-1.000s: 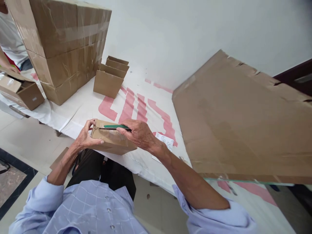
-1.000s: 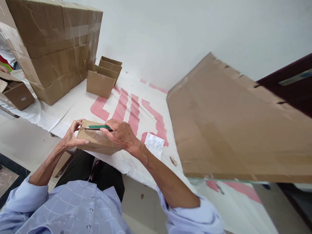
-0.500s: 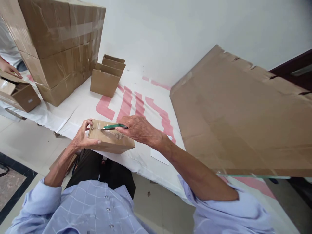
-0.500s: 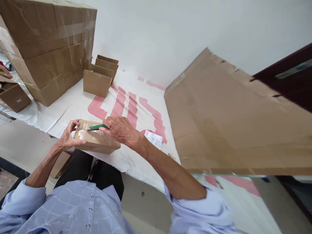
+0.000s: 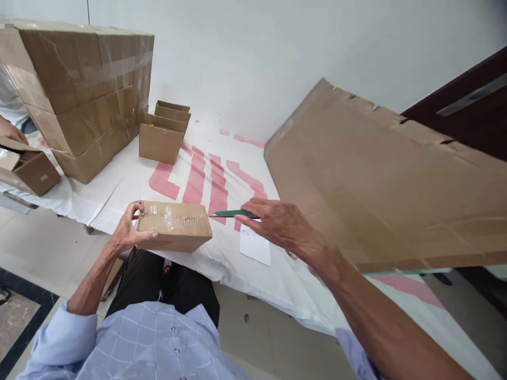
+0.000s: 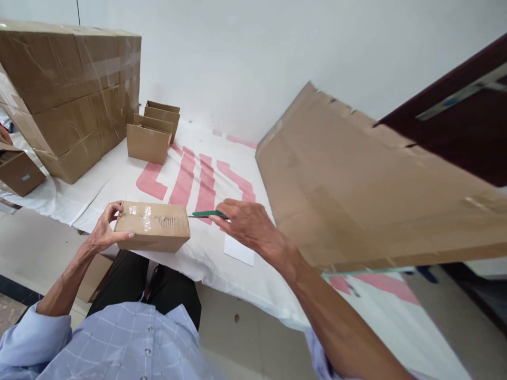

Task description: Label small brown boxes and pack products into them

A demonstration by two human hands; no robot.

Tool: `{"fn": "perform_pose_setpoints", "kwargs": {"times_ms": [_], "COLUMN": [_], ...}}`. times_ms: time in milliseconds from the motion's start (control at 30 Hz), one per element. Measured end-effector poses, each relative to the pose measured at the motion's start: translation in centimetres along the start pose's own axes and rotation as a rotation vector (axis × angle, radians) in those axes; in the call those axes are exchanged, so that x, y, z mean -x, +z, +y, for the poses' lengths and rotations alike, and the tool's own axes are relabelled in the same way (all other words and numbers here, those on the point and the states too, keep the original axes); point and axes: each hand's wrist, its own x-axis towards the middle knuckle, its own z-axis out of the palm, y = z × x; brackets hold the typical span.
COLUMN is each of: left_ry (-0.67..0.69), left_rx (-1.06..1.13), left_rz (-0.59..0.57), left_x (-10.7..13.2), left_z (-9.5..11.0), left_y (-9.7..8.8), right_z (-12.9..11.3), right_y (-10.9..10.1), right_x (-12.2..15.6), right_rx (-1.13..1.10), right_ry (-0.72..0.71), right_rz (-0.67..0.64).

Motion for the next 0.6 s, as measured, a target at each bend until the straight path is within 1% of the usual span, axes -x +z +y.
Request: {"fn": "perform_pose_setpoints", "kwargs": {"times_ms": [67,133,200,300,367,400,433,500,533,600], "left_ry": [0.008,0.018,0.003,-0.045,-0.062,-0.065,-0.067,-0.067,-0.066,-0.067], "left_rx": [-0.033,-0.067,-0.070,-0.076,-0.110,-0.126,-0.137,-0.138,-0.134,-0.128], "left_rz": [-0.029,-0.081,-0.131,-0.176,-0.210,-0.229,-0.247,-0.263,-0.264,-0.268], "left_x": [-0.1,-0.2,-0.3,-0.6,-0.7,-0.7,-0.7,-0.7,-0.7,-0.7], "left_z": [0.2,0.5,0.8,1.4,1.6,1.7,1.8,2.0,2.0,2.3], "left_y": [-0.3,-0.7,-1.3,-2.2,-2.6,-2.7,-2.8,-2.9,-3.0,-3.1], "right_z": [1.6,2.7,3.1,2.8,2.5,2.4,2.4,2.2,2.0,0.9], "right_y": [1.2,3.9,8.0,14.7,18.2,19.4,20.1,20.3,19.8,18.2], "right_x": [3.2,6.9,10.7,15.8,18.0,18.6,18.9,18.3,17.4,14.7], "right_rx": [-0.083,-0.193,-0.286,-0.363,-0.375,-0.370,-0.356,-0.325,-0.315,-0.325], "right_ry": [0.120,0.244,0.349,0.466,0.519,0.529,0.527,0.496,0.474,0.418], "right_rz": [0.120,0.206,0.219,0.201,0.217,0.229,0.242,0.278,0.308,0.397]}}
